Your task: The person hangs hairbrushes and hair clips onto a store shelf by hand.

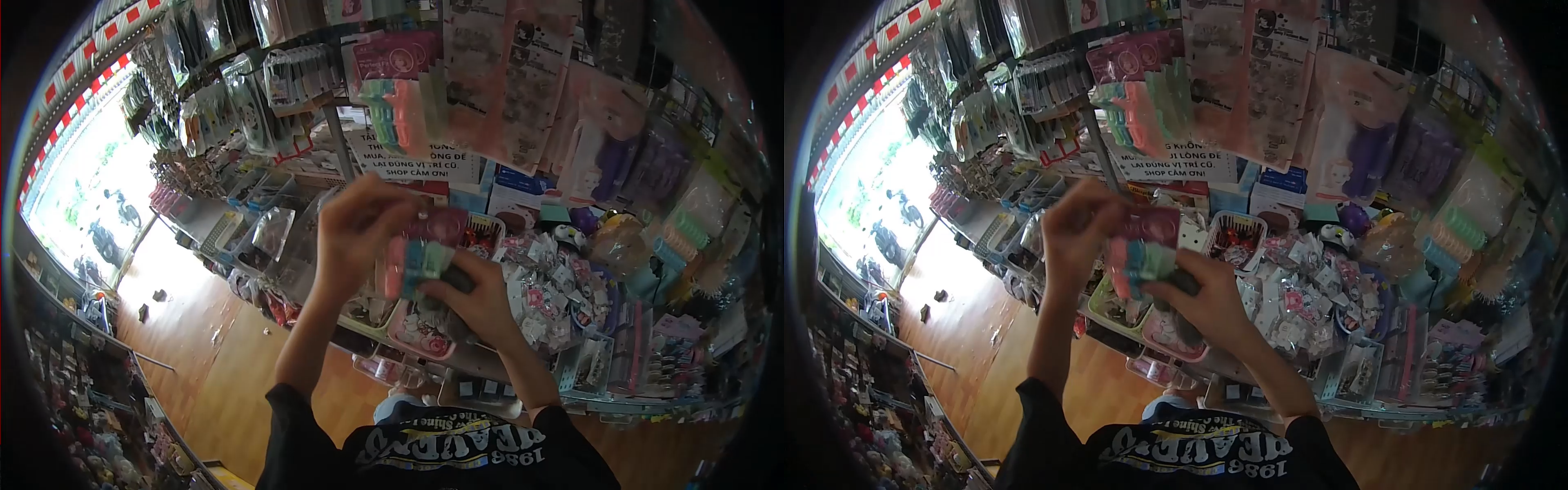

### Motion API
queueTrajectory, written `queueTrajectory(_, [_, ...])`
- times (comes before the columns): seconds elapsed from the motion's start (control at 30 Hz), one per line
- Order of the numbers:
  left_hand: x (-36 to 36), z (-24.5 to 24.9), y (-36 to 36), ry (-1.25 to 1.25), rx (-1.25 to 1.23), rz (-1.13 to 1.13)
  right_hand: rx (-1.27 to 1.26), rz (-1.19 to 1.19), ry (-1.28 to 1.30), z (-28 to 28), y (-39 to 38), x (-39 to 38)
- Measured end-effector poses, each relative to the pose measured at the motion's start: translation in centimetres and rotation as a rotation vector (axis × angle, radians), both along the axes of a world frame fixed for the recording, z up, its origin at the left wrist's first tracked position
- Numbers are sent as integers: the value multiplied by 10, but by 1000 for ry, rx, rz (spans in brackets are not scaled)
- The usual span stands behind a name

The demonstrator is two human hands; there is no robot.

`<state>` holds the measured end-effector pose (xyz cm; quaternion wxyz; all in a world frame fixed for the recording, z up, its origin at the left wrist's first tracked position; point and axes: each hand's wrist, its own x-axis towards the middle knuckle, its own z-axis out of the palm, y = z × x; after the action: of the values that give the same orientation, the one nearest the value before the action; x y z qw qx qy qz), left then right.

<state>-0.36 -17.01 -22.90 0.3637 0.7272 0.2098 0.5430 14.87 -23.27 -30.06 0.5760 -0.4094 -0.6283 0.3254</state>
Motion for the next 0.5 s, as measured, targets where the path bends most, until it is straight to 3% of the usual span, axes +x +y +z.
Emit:
queueTrajectory(0.07, [5, 18, 15, -25, 113, 183, -42, 20, 95, 11, 8, 0])
queueTrajectory(0.17, [7, 63, 54, -125, 236, 374, 310, -191, -16, 32, 12, 1])
queueTrajectory(0.3, [4, 94, 106, -165, 265, 310, 255, -152, 34, 18, 3, 5])
queueTrajectory(0.37, [5, 97, 116, -67, 144, 171, 204, -181, 41, 7, 0, 6])
queueTrajectory(0.5, [11, 88, 119, -141, 148, 200, 143, -174, 172, -13, 3, 11])
